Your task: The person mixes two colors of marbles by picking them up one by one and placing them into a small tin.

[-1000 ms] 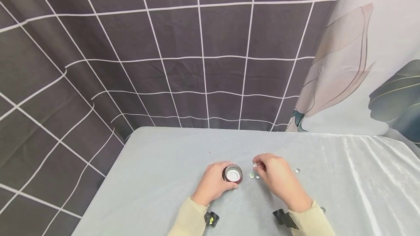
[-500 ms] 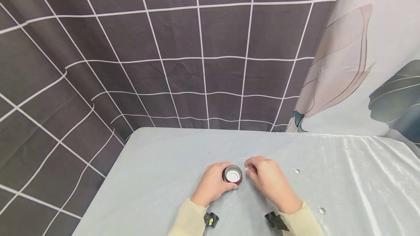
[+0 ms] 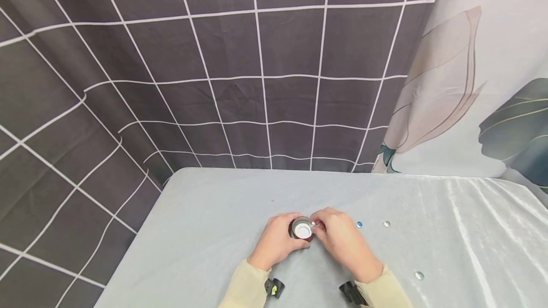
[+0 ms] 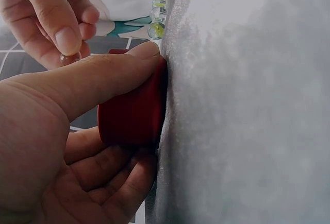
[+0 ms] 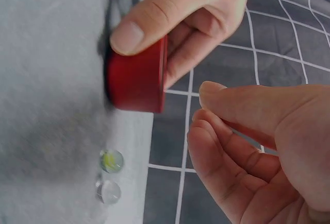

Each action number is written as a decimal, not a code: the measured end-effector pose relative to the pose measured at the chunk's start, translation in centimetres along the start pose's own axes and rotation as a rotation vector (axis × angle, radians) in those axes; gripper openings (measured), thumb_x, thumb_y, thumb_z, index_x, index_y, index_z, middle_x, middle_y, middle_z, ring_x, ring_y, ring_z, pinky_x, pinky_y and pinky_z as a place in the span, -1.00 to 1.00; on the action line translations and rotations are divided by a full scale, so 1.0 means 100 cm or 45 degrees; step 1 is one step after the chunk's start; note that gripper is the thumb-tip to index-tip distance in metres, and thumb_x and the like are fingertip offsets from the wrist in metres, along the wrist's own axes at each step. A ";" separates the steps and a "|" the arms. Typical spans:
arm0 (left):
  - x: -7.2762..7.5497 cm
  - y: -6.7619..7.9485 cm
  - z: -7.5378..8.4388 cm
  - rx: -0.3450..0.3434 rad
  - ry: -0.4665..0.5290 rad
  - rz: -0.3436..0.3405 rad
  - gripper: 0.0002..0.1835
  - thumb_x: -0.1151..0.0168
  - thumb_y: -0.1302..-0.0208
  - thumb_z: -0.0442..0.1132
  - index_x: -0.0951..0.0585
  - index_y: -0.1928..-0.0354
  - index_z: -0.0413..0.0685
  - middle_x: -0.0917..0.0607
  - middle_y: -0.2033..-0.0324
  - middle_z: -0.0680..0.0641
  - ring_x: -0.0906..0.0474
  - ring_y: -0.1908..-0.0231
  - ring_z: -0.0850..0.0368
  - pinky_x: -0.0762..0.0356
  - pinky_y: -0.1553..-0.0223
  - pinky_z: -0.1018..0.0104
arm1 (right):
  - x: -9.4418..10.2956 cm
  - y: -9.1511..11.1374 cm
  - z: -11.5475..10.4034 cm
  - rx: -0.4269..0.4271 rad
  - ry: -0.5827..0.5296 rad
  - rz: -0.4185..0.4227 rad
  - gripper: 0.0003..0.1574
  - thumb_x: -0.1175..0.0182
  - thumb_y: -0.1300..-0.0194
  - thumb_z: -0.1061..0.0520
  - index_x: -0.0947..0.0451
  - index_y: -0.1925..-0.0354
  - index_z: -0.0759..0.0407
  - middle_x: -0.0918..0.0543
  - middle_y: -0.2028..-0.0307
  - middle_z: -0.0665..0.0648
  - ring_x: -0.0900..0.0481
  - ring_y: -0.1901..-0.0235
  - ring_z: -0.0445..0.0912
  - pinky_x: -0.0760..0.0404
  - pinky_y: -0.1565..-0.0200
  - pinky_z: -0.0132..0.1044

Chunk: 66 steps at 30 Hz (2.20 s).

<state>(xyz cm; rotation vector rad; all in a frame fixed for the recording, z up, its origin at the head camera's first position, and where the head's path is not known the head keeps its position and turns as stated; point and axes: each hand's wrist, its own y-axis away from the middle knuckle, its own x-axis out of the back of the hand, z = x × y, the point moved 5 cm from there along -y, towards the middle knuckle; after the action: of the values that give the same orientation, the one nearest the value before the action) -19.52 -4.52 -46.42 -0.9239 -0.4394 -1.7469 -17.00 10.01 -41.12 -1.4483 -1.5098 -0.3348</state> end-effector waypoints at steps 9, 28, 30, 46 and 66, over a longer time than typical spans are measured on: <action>-0.001 0.000 0.000 0.022 -0.021 -0.017 -0.45 -0.63 0.09 -0.10 -0.69 -0.02 -0.01 -0.75 0.09 0.07 -0.63 0.03 0.11 -0.52 -0.12 0.11 | -0.010 0.002 -0.003 0.024 0.007 -0.012 -0.82 -0.46 -0.01 0.37 -0.68 0.42 0.16 -0.64 0.46 -0.02 -0.58 0.46 -0.21 -0.62 0.37 -0.33; 0.001 0.001 0.001 0.020 -0.017 -0.005 -0.47 -0.62 0.09 -0.11 -0.70 -0.01 0.05 -0.75 0.09 0.11 -0.62 0.03 0.10 -0.52 -0.12 0.13 | -0.025 0.007 -0.003 0.069 -0.034 -0.065 -0.85 -0.41 -0.10 0.33 -0.72 0.33 0.14 -0.67 0.40 -0.04 -0.62 0.40 -0.18 -0.65 0.31 -0.26; 0.000 0.001 0.000 0.016 -0.019 0.004 -0.48 -0.62 0.09 -0.12 -0.71 -0.01 0.04 -0.75 0.09 0.09 -0.63 0.03 0.09 -0.53 -0.10 0.15 | -0.026 0.007 -0.003 0.060 -0.027 -0.055 -0.84 -0.43 -0.07 0.33 -0.72 0.34 0.14 -0.66 0.43 -0.04 -0.59 0.44 -0.21 -0.63 0.36 -0.29; 0.000 -0.001 0.000 0.027 -0.037 0.006 -0.50 -0.54 0.06 -0.18 -0.71 -0.03 0.00 -0.75 0.08 0.06 -0.65 0.01 0.08 -0.56 -0.10 0.19 | -0.032 0.007 -0.001 -0.007 -0.005 -0.067 -0.92 -0.41 -0.11 0.27 -0.71 0.35 0.17 -0.66 0.45 -0.03 -0.51 0.49 -0.27 -0.56 0.43 -0.34; 0.001 -0.003 0.001 0.014 -0.043 0.004 -0.52 -0.52 0.07 -0.21 -0.71 -0.01 0.02 -0.76 0.11 0.09 -0.64 0.04 0.11 -0.56 -0.07 0.22 | -0.033 0.008 0.000 0.019 -0.008 -0.079 -0.90 -0.39 -0.12 0.27 -0.69 0.37 0.10 -0.63 0.46 -0.10 -0.46 0.51 -0.32 -0.52 0.44 -0.36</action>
<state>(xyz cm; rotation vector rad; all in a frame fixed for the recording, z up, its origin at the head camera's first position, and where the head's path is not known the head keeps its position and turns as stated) -19.74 -4.42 -46.27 -0.9469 -0.4686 -1.7264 -16.92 8.18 -44.01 -1.3941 -1.5613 -0.3558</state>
